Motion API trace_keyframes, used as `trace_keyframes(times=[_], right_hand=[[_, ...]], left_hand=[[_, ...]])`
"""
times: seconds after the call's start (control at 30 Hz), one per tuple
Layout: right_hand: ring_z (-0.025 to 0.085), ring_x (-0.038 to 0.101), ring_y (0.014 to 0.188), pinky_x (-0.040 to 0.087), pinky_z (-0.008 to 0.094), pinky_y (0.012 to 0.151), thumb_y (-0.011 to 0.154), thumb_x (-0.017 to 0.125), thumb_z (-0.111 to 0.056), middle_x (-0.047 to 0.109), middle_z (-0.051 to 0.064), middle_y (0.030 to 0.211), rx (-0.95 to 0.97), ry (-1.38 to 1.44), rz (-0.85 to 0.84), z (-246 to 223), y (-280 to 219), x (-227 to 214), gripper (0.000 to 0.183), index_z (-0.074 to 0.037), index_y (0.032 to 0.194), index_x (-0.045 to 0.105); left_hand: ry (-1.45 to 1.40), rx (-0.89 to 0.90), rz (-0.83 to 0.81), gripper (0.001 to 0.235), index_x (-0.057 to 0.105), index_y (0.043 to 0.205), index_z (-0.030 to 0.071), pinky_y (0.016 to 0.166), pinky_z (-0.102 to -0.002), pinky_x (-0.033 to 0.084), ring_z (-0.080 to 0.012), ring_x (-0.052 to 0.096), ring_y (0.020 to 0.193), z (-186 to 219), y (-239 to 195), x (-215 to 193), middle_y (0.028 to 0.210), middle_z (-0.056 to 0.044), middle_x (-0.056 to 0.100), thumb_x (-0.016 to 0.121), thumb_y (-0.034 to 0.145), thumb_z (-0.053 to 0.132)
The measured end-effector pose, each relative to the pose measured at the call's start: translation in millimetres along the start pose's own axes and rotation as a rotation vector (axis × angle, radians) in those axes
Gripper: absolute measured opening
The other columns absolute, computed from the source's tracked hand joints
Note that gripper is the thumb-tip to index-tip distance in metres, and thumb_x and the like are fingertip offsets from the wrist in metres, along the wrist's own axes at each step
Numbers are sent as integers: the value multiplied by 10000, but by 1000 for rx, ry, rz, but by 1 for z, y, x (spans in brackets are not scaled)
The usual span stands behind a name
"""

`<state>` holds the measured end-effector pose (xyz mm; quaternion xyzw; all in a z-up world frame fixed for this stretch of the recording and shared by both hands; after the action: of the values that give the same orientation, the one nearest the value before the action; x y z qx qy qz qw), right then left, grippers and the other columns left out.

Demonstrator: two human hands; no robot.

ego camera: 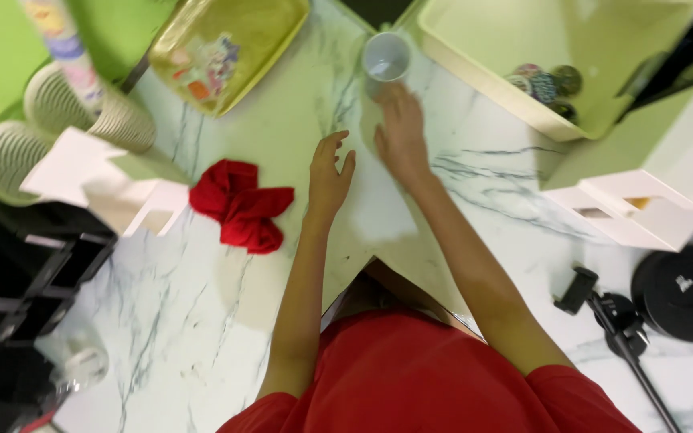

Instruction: The person places mugs into cardboard boxes, closes the lids, and wipes the inside of a black plastic tray using a cloth.

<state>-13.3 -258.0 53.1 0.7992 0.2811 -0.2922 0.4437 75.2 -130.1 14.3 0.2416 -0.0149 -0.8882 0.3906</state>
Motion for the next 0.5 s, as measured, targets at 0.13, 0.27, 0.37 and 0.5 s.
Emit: trace_keyframes(times=[0.13,0.27,0.37,0.5], right_hand=[[456,448,1369,172,609,1176,747,747,23,528,279,1428,-94,-139,27,14,34,20,704,79,1409,514],[351,621,1087,189,608,1262,873,722,71,663,189,1085,-10,-230,-80,43,48,52,352,32,1209,626],[364,638,1001,349,520,1208,906,709,70,677,185,990,-27,-212,-67,31,47,58,190,-13,1071,663],[405,623,945,460,488,850,862,714,28,672,222,997,-122,40,-35,-37,32,58,225,20,1077,650]], left_hand=[[16,-60,46,300,631,1267,51,889,-378,582,-280,687,1107,-22,-19,-30,1250,-137,681,667,970,74],[-22,-78,62,219,670,1185,41,851,-359,585,-241,727,1007,-28,-34,-46,1171,-122,715,660,969,73],[-25,-84,92,197,682,1161,40,843,-350,585,-232,734,984,-31,-43,-61,1146,-113,723,656,968,67],[11,-133,158,187,696,1146,48,832,-347,572,-240,718,988,-29,-48,-91,1127,-107,721,656,964,57]])
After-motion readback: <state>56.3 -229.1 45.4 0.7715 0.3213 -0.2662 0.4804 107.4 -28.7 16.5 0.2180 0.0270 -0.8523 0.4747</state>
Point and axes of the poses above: each hand's wrist, its own y-axis towards the middle knuckle, its own x-axis out of the palm, z = x × y, the point moved 10 cm from there along y, towards the middle knuckle
